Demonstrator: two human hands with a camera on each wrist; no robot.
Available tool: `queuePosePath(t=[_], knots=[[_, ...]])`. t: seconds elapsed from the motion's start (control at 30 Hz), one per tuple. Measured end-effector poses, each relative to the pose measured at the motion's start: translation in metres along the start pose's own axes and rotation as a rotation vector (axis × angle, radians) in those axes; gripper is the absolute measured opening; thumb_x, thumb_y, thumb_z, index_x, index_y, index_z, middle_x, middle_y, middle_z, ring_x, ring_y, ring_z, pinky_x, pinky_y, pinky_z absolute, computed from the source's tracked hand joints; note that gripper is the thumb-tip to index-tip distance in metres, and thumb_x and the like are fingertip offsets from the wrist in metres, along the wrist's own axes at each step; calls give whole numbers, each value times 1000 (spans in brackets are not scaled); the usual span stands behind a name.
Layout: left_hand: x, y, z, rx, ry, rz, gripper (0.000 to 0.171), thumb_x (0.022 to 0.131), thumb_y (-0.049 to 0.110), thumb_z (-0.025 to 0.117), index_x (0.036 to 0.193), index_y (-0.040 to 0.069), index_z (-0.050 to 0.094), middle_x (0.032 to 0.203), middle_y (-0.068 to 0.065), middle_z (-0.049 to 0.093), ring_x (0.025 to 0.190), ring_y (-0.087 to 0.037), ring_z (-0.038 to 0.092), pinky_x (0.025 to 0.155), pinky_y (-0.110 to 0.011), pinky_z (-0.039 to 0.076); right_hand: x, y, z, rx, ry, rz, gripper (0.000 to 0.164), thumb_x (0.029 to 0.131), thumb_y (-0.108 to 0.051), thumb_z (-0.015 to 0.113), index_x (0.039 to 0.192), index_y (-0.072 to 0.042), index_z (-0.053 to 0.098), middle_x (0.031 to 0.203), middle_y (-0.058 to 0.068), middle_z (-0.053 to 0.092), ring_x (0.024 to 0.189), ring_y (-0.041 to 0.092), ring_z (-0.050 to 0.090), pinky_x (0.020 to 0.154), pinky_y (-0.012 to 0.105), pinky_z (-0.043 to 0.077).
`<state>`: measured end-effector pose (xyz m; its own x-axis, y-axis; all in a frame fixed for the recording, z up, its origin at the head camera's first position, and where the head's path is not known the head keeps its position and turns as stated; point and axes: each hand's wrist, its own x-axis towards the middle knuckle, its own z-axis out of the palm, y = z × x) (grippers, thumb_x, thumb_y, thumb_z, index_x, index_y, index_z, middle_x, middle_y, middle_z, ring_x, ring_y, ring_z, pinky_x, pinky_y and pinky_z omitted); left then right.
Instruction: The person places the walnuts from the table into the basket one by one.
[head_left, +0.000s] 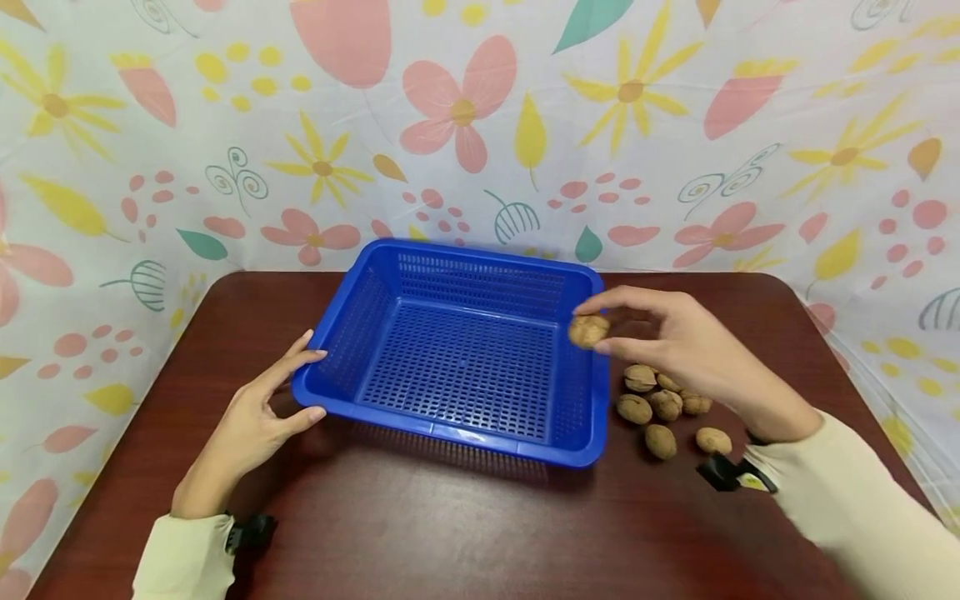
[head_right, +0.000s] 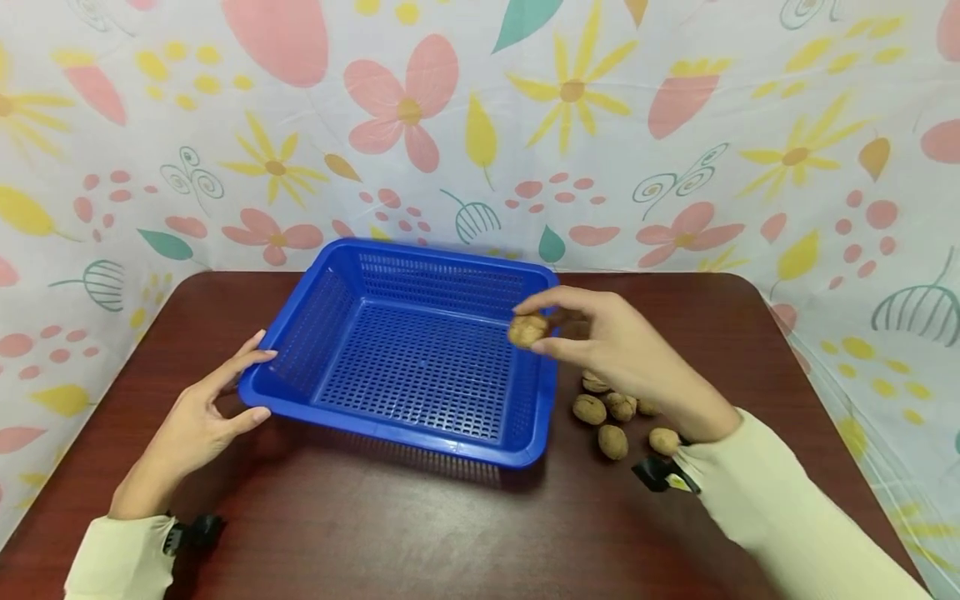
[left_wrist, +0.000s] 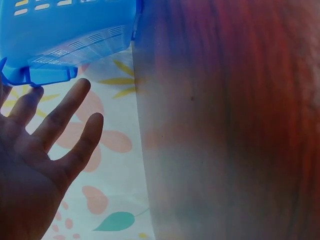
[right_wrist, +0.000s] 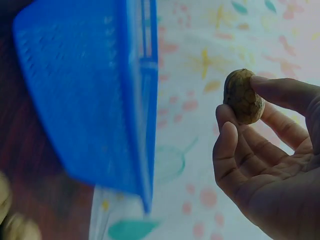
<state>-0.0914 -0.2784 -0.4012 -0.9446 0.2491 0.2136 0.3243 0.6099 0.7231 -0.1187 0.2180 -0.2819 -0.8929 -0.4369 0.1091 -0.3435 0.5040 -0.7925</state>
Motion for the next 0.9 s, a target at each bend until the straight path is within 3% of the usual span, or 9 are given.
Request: queuePosePath(t=[0.2, 0.3, 0.43, 0.73, 0.9], knots=[[-4, -2, -3, 10, 12, -7, 69, 90, 12, 83, 152, 24, 55, 172, 1, 33, 122, 18, 46, 95, -2, 42, 50, -20, 32, -27, -133, -114, 30, 94, -10, 79, 122, -21, 75, 115, -4, 75, 100, 15, 67, 81, 27, 56], [-5, -2, -4, 7, 6, -11, 68, 91, 11, 83, 152, 23, 55, 172, 0, 33, 122, 19, 46, 94, -2, 43, 71, -27, 47, 20, -189, -95, 30, 94, -11, 78, 123, -20, 75, 111, -2, 75, 96, 17, 68, 76, 30, 55], [-4, -2, -4, 9, -3, -18, 68, 91, 12, 82, 152, 23, 54, 173, 0, 32, 121, 18, 46, 93, -2, 43, 98, -32, 66, 114, -251, -63, 30, 95, -10, 76, 124, -18, 75, 109, 0, 77, 96, 19, 70, 79, 32, 56], [-3, -1, -2, -8, -9, -23, 68, 91, 12, 82, 152, 23, 54, 173, 2, 31, 122, 15, 48, 93, -4, 45, 151, -24, 115, 204, -410, -53, 32, 96, -7, 73, 128, -13, 73, 129, 3, 71, 109, 20, 70, 92, 33, 58], [-1, 1, 0, 4, -13, -31, 68, 92, 14, 82, 152, 24, 54, 173, 2, 31, 126, -11, 57, 92, -4, 45, 169, -15, 145, 199, -502, -30, 34, 95, -4, 74, 129, -8, 72, 134, 7, 69, 105, 21, 71, 94, 37, 59]])
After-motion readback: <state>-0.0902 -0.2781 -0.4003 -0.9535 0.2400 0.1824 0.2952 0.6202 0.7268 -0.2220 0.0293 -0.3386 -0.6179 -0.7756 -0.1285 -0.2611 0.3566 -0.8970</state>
